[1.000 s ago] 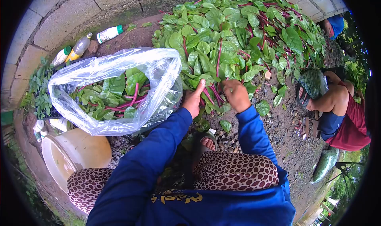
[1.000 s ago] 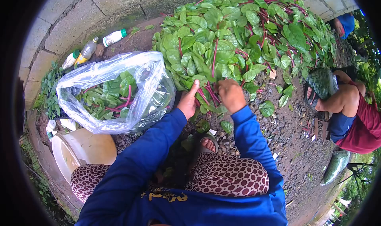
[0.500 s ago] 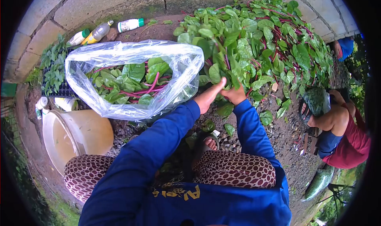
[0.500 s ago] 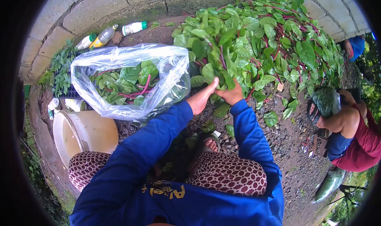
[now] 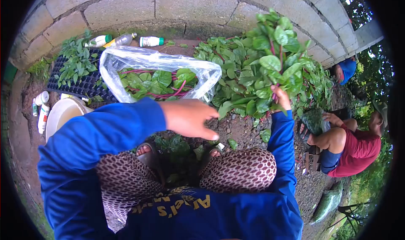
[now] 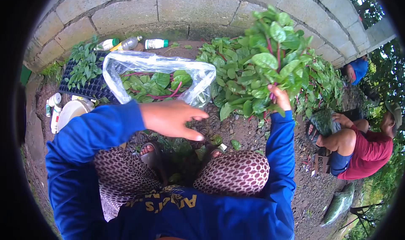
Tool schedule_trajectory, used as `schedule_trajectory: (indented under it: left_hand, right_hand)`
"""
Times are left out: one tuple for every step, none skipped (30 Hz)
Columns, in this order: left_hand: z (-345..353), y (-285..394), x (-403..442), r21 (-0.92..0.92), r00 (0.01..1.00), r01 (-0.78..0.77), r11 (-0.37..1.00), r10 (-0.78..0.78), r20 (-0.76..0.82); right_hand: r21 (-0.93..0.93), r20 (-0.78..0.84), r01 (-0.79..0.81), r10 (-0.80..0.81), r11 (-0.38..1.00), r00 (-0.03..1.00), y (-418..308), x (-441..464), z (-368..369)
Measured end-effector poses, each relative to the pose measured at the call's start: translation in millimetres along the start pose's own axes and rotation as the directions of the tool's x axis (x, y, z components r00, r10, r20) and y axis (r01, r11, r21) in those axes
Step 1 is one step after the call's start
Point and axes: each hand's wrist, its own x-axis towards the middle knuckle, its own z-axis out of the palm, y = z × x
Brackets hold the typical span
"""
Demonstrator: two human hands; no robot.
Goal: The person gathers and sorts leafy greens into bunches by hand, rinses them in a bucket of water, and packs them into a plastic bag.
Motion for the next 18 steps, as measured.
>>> schedule_trajectory:
  left_hand:
    - [1.0,-5.3,-26.4,0.031,0.998,0.053,0.998,-0.052,-0.033]
    - [1.0,-9.1,-55.5,0.109,0.994,0.065,0.992,-0.054,-0.098]
    - [-0.5,-8.9,-84.5,0.100,0.983,0.107,0.989,-0.090,-0.162]
    - [2.9,-11.7,-112.6,0.095,0.963,0.172,0.980,-0.147,-0.226]
    - [10.3,-16.9,-139.4,0.119,0.935,0.177,0.977,-0.129,-0.329]
    - [16.7,-13.0,-164.8,0.130,0.899,0.215,0.968,-0.144,-0.413]
    - [26.1,-10.4,-192.7,0.127,0.851,0.268,0.955,-0.173,-0.496]
    - [39.2,-7.3,-214.6,0.051,0.785,0.299,0.953,-0.215,-0.581]
    - [57.6,-5.8,-233.1,-0.023,0.698,0.291,0.957,-0.228,-0.679]
    - [80.1,-8.5,-245.1,-0.078,0.602,0.231,0.970,-0.205,-0.772]
    - [103.2,-8.9,-255.2,-0.109,0.521,0.202,0.973,-0.201,-0.830]
    - [123.3,-8.7,-261.9,-0.108,0.437,0.201,0.974,-0.188,-0.880]
    - [140.9,-12.3,-263.2,-0.065,0.322,0.177,0.982,-0.120,-0.939]
    - [156.1,-11.8,-266.1,-0.172,0.232,0.141,0.975,-0.201,-0.952]
    - [170.8,-11.7,-271.0,-0.264,0.146,0.086,0.961,-0.275,-0.950]
    - [185.1,-15.7,-275.4,-0.301,0.063,0.148,0.942,-0.313,-0.948]
    - [197.9,-22.5,-277.5,-0.338,-0.017,0.203,0.919,-0.342,-0.940]
    - [203.5,-33.1,-280.2,-0.381,-0.090,0.257,0.888,-0.371,-0.924]
  right_hand:
    - [0.018,-0.084,-0.023,0.024,1.000,0.996,-15.1,2.9,-5.4]
    - [0.018,-0.106,0.047,-0.045,0.999,0.993,-52.5,-14.8,18.4]
    - [0.019,-0.126,0.113,-0.109,0.993,0.986,-88.1,-34.7,44.6]
    - [-0.050,-0.080,0.130,-0.134,0.990,0.988,-99.3,-30.3,43.1]
    - [-0.116,-0.023,0.152,-0.155,0.982,0.988,-113.2,-20.1,38.2]
    - [-0.300,-0.005,0.165,-0.174,0.940,0.985,-132.2,-22.9,46.8]
    - [-0.471,0.032,0.181,-0.188,0.863,0.982,-156.8,-27.0,64.3]
    - [-0.549,0.109,0.188,-0.153,0.814,0.982,-179.2,-26.4,82.8]
    - [-0.614,0.195,0.211,-0.113,0.760,0.974,-194.7,-28.4,114.4]
    - [-0.567,0.359,0.339,-0.145,0.750,0.922,-206.9,-41.9,160.2]
    - [-0.494,0.507,0.463,-0.189,0.736,0.841,-212.9,-55.1,207.3]
    - [-0.438,0.616,0.648,-0.317,0.623,0.721,-211.8,-69.4,259.0]
    - [-0.363,0.699,0.799,-0.428,0.479,0.573,-210.0,-93.0,307.7]
    - [-0.277,0.755,0.909,-0.515,0.311,0.406,-207.6,-113.8,347.4]
    - [-0.213,0.804,0.951,-0.512,0.226,0.302,-196.7,-137.6,387.9]
    - [-0.139,0.842,0.980,-0.503,0.141,0.192,-185.8,-161.2,428.7]
    - [-0.058,0.869,0.996,-0.488,0.062,0.081,-174.9,-184.5,469.7]
    - [-0.073,0.915,0.977,-0.404,-0.202,-0.015,-159.9,-206.5,503.1]
